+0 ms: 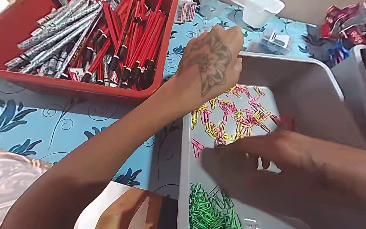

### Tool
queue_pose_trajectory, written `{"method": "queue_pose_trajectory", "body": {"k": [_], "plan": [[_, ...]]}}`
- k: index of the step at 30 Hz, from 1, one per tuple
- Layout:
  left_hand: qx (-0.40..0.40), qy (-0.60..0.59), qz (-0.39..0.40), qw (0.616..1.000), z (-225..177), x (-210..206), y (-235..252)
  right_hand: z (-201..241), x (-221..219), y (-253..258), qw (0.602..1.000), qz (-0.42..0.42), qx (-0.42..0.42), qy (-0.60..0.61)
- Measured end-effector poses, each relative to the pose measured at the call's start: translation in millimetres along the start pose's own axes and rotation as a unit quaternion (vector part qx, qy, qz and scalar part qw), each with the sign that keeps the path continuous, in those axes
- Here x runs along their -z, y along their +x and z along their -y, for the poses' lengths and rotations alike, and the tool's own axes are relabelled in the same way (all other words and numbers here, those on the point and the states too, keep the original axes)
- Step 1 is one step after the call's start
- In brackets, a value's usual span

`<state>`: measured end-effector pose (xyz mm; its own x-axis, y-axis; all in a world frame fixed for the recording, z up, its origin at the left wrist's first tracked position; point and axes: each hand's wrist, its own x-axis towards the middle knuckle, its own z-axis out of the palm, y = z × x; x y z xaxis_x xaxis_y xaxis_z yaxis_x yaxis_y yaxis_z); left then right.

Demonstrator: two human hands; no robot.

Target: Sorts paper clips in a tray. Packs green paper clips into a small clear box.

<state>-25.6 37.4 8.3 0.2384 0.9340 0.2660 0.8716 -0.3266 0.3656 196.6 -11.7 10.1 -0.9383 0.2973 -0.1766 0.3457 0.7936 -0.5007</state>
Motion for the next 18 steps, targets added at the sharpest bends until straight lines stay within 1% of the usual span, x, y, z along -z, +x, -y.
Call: {"method": "queue_pose_trajectory", "body": {"k": [2, 4, 6, 8, 10, 12, 14, 15, 16, 17, 18], "plan": [[0.007, -0.003, 0.01, 1.0, 0.9, -0.6, 0.8, 26.2, -15.2, 7.0, 1.0, 0.021, 0.013, -0.018], [0.007, -0.004, 0.01, 1.0, 2.4, -1.6, 1.0, 51.0, -33.5, 11.0, 0.999, 0.02, 0.03, 0.013], [0.007, -0.006, 0.009, 1.0, 2.9, -1.7, 1.4, 67.6, -42.4, 12.3, 0.998, 0.011, 0.045, 0.041], [0.009, -0.008, 0.006, 1.0, 3.5, -3.0, 0.7, 73.7, -39.0, 12.9, 0.999, 0.009, 0.043, 0.032], [0.002, -0.007, 0.005, 1.0, 4.7, -3.7, 0.0, 70.6, -37.0, 15.0, 0.999, 0.006, 0.043, 0.017], [-0.004, -0.005, 0.005, 1.0, 4.3, -3.2, -0.3, 70.9, -36.0, 16.1, 0.997, 0.039, 0.027, 0.057], [-0.006, -0.01, 0.001, 1.0, 3.4, -2.6, -1.0, 78.0, -24.8, 17.2, 0.985, 0.108, -0.005, 0.138], [-0.001, -0.012, -0.004, 1.0, 2.5, -2.2, -1.0, 79.3, -18.4, 17.2, 0.985, 0.107, -0.004, 0.136], [0.007, -0.015, -0.006, 1.0, 1.5, -1.8, -1.3, 77.9, -14.8, 17.1, 0.993, 0.061, 0.008, 0.096], [0.011, -0.015, -0.006, 1.0, 1.9, -2.0, -1.7, 72.3, -13.4, 19.0, 0.999, -0.007, 0.023, 0.027], [-0.002, -0.013, -0.01, 1.0, 6.7, -4.7, -1.3, 60.8, -12.6, 23.4, 0.995, -0.07, 0.034, -0.059]]}}
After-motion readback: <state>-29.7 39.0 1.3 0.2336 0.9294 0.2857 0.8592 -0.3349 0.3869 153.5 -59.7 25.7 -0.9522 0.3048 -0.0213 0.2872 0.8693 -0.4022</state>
